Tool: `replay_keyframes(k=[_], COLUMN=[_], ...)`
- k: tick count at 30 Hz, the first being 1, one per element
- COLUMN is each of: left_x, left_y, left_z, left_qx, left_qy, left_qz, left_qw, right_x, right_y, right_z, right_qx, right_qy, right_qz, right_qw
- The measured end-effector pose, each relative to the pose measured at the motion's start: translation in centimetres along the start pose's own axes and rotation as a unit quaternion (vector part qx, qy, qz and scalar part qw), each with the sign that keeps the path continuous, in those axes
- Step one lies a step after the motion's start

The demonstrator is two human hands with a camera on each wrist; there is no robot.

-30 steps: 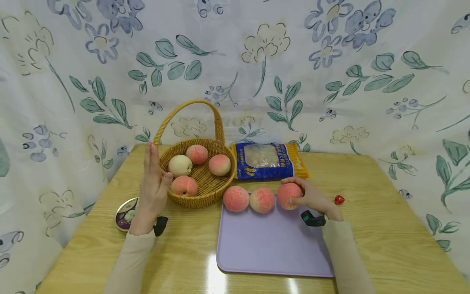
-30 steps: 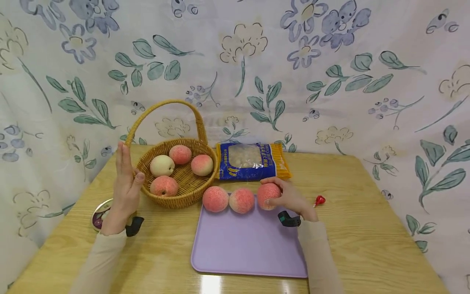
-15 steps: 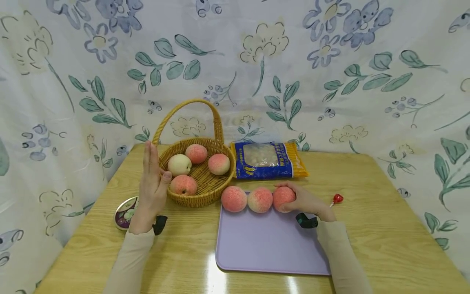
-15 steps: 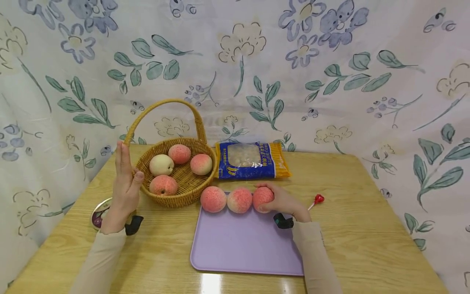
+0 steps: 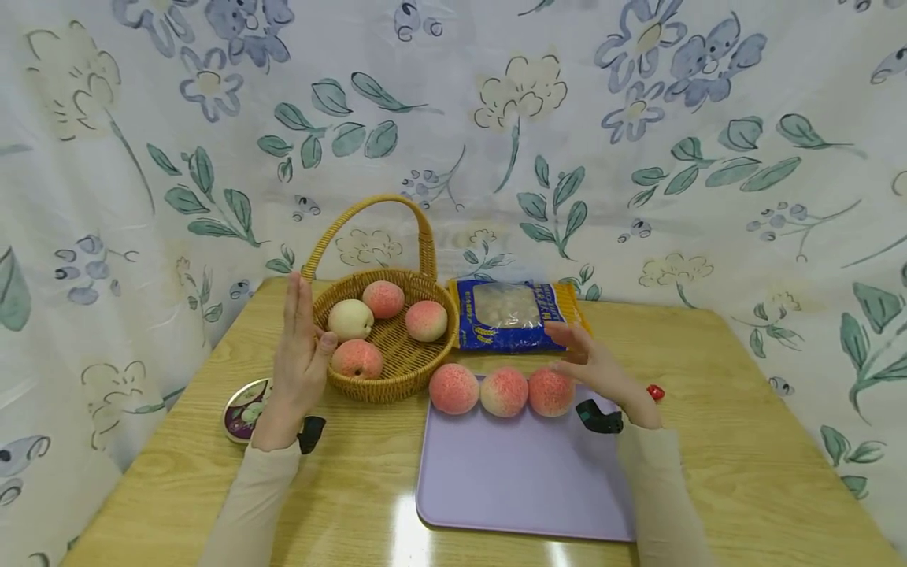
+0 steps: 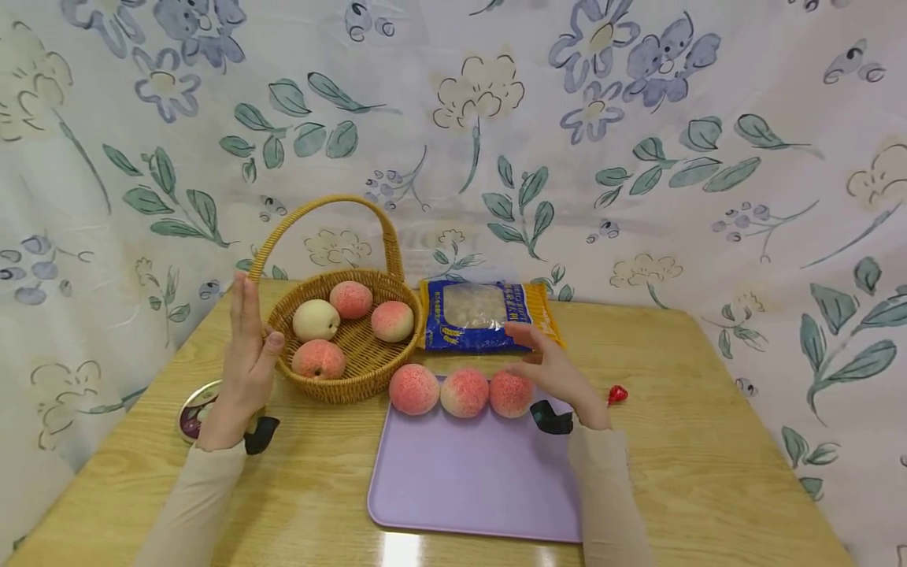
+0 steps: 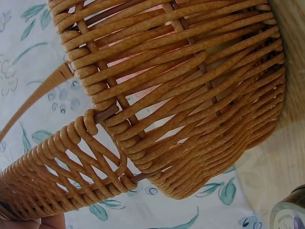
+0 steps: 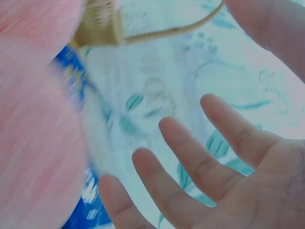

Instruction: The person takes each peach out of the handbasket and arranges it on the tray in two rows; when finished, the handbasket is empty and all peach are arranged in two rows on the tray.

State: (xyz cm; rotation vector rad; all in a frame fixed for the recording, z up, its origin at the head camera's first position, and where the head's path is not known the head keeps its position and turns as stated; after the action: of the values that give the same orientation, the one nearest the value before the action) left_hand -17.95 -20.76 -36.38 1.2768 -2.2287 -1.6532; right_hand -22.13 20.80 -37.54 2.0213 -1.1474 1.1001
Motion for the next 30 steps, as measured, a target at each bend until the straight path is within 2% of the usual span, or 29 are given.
replay_keyframes(k=[3,8,14,16,19,24,27,30], left_x=[0.0,0.0,-0.1,-0.2,-0.2,-0.1,0.0,0.1], left_y=[0.1,0.1,0.1,0.0,-0.1,0.0,0.0,0.0], left_z=[-0.2,-0.4,-0.2,-0.1,0.0,-0.1,-0.1,-0.2], left_qx=[-0.002,-0.005,-0.004,-0.002,-0.001,0.001,0.005,0.006], left_qy=[0.001,0.002,0.006,0.009,0.011,0.002,-0.001,-0.003], left_qz=[0.001,-0.003,-0.005,-0.006,-0.005,-0.002,-0.006,-0.011], left_qw=[1.0000,1.0000,1.0000,0.9999,0.9999,1.0000,1.0000,0.9999], right_x=[1.7,5.1,8.7,9.6,10.2,10.1,9.6,9.0], right_y=[1.9,6.2,11.6,13.2,15.4,18.4,19.4,20.0], right_z=[0.5,2.2,5.3,6.7,9.1,13.3,15.7,17.8], right_qx=[0.013,0.061,0.120,0.145,0.189,0.254,0.274,0.288], right_qy=[0.014,0.033,0.048,0.057,0.065,0.068,0.011,-0.058], right_qz=[-0.003,-0.016,-0.038,-0.034,-0.008,0.076,0.110,0.116], right_qw=[0.9998,0.9975,0.9909,0.9872,0.9797,0.9619,0.9555,0.9490])
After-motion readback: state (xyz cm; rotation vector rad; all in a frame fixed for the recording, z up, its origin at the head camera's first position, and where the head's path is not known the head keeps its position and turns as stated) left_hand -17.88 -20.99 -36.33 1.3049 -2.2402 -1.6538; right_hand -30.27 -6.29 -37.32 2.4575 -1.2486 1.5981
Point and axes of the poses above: each hand's wrist, its own y-axis towards the middle knuckle, its own z-axis out of the palm, x = y × z, the point moved 2 cm from there along y, towards the middle knuckle, and after that the axes turned 2 degrees about -y, right-handed, at the moved point
